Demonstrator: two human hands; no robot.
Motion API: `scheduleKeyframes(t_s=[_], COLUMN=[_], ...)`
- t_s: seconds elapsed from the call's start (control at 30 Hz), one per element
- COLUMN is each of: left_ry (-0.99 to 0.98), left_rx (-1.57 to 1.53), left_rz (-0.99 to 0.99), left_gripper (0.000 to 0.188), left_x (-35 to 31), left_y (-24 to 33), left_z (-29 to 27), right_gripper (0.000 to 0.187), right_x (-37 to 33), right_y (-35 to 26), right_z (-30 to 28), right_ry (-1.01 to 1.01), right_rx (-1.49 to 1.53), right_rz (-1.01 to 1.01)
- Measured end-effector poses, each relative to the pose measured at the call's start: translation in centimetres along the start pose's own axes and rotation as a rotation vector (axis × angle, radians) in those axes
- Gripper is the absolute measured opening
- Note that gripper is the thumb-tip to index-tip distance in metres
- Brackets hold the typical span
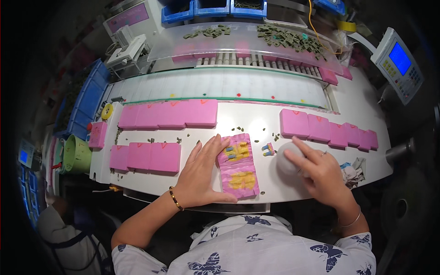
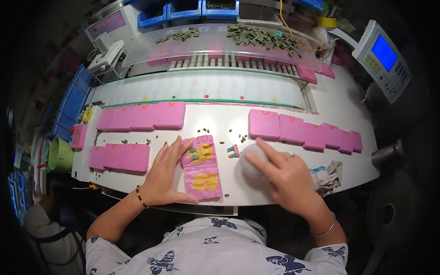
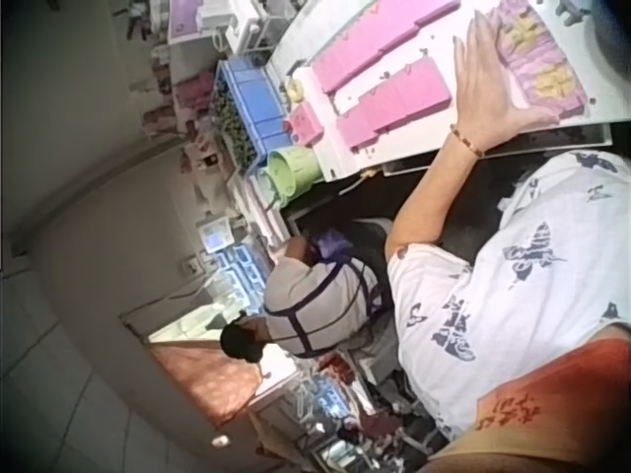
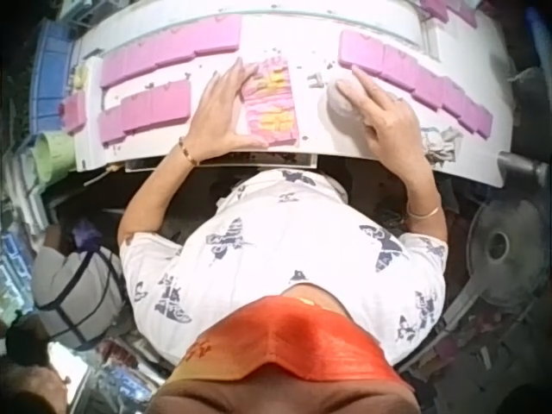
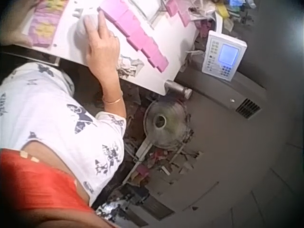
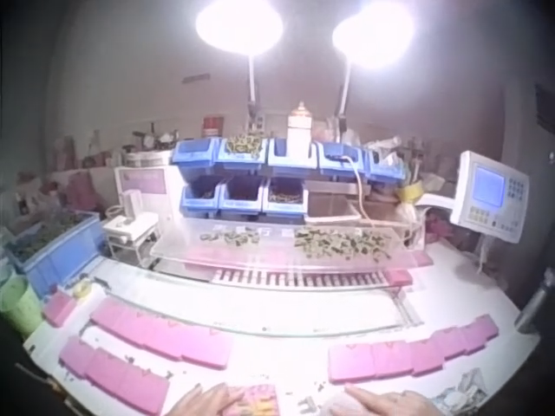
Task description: Assembling small plastic plant clusters into silicone molds at a production workbench.
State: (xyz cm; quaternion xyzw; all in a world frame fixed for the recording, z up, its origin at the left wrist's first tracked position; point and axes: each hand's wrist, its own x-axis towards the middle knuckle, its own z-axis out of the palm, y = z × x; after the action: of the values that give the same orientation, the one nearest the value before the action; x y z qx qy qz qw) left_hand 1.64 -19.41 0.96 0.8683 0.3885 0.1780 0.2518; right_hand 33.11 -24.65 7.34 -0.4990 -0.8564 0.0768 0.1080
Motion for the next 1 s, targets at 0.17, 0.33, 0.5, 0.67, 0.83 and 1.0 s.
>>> scheduleKeyframes(t_s=[0.17,0.33,0.5,0.67,0.83,1.0], left_ry=[0.011,0.033,0.038,0.019,0.031,0.006], left_rx=[-0.003,-0.028,-0.015,0.007,-0.002,0.010], left_rz=[-0.015,0.012,0.021,-0.009,0.012,-0.016], left_gripper=[0.126,0.124,0.125,0.126,0.125,0.125], left_x=[-0.5,-0.4,-0.4,-0.6,-0.3,-0.3], left_y=[-0.2,-0.3,-0.3,-0.1,-0.2,-0.1], left_z=[0.1,0.3,0.5,0.2,0.5,0.4], right_gripper=[0.052,0.028,0.017,0.013,0.016,0.019], right_x=[1.2,5.0,6.3,6.7,6.1,4.6], right_y=[0.6,-0.6,-0.5,-1.0,-0.8,-0.6], right_z=[-0.5,3.7,6.8,6.1,5.2,0.2], right_ry=[0.175,0.258,0.206,0.255,0.240,0.346], right_rx=[-0.010,-0.048,-0.202,0.016,0.141,0.639], right_rz=[0.039,0.102,0.093,0.055,0.055,0.267])
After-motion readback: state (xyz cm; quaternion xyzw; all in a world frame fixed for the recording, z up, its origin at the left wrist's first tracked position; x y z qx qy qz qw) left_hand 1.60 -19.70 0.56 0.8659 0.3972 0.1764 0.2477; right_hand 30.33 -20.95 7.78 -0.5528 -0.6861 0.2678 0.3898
